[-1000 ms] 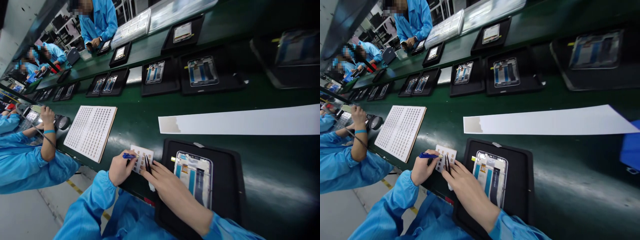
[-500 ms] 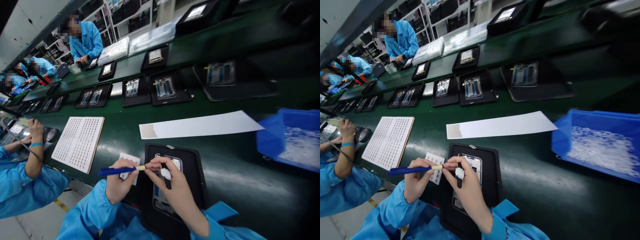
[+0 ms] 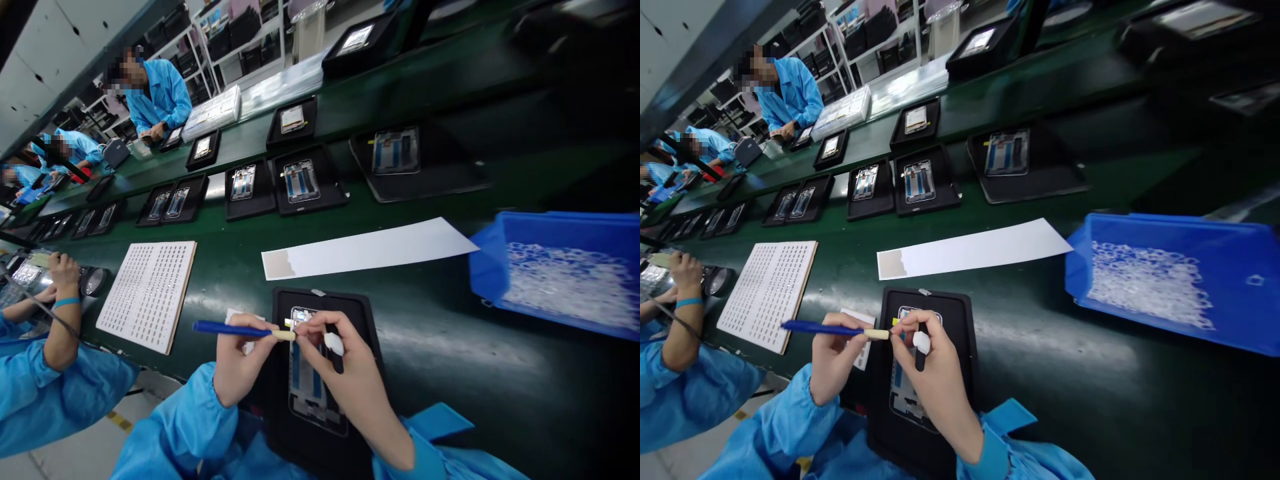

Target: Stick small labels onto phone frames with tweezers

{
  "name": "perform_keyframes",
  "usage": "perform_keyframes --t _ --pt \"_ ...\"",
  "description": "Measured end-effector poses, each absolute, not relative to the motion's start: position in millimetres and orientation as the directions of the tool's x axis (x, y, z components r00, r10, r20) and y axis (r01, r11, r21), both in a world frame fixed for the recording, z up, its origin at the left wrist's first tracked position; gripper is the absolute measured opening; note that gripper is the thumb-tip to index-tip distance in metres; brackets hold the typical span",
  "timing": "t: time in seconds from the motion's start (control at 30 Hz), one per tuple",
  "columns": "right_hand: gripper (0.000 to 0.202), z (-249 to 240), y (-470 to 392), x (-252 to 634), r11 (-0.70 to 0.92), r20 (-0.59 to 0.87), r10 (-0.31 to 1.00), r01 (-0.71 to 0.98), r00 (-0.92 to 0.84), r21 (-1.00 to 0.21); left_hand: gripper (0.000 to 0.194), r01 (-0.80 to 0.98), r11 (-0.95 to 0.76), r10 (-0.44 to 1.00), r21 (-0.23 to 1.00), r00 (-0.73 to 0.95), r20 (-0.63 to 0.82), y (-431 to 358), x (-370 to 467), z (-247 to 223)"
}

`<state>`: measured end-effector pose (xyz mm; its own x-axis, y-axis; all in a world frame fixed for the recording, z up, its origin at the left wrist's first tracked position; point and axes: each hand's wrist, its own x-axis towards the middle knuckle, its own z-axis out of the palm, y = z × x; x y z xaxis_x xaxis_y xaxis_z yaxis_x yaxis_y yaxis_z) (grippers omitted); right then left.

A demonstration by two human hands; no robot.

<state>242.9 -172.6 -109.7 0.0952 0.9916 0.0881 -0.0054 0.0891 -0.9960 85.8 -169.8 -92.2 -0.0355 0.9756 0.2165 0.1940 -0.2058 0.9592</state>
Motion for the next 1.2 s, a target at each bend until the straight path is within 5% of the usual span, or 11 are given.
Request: perform_keyframes --t 0.1,0.17,0.37,0.47,0.63,0.8,0.87,1.07,1.2 --pt "0.011 -105.9 -174.3 250.5 0.096 0.093 0.991 -0.018 0.100 -0.995 0.038 -0.041 0.074 0.997 0.996 -0.013 -0.075 -163.0 94.5 -89.3" --pt "0.011 -104.2 -175.7 255.6 0.110 0.107 0.988 -0.015 0.111 -0.994 0.039 -0.083 0.125 0.992 0.989 0.018 -0.124 -161.0 99.4 -87.5" --pt "0.012 -104.1 -177.1 262.2 0.148 0.159 0.973 0.071 0.170 -0.986 0.009 0.261 -0.359 0.933 0.896 0.069 0.353 -170.0 100.5 -89.7" --pt "0.011 -105.8 -176.8 261.5 0.150 0.168 0.966 0.104 0.196 -0.983 0.010 0.327 -0.446 0.895 0.833 0.167 0.413 -172.8 98.9 -92.1" --pt "0.010 -105.1 -177.6 261.0 0.153 0.168 0.969 0.097 0.183 -0.984 0.016 0.191 -0.155 0.987 0.969 -0.002 0.159 -167.9 102.8 -90.3" --pt "0.009 -104.4 -180.0 260.3 0.154 0.170 0.970 0.100 0.176 -0.983 0.035 -0.059 0.109 0.994 0.992 0.016 -0.108 -160.3 105.2 -88.4" --pt "0.011 -105.7 -180.6 259.9 0.161 0.178 0.968 0.108 0.178 -0.981 0.031 -0.022 0.063 0.998 0.998 -0.006 -0.063 -161.6 104.1 -88.6" --pt "0.011 -107.6 -179.0 259.8 0.191 0.214 0.956 0.128 0.202 -0.973 0.008 0.284 -0.407 0.913 0.868 0.107 0.393 -172.5 99.6 -88.6" --pt "0.011 -106.6 -177.1 259.2 0.199 0.224 0.952 0.135 0.207 -0.971 0.008 0.276 -0.338 0.941 0.900 0.100 0.323 -173.0 99.5 -89.1"
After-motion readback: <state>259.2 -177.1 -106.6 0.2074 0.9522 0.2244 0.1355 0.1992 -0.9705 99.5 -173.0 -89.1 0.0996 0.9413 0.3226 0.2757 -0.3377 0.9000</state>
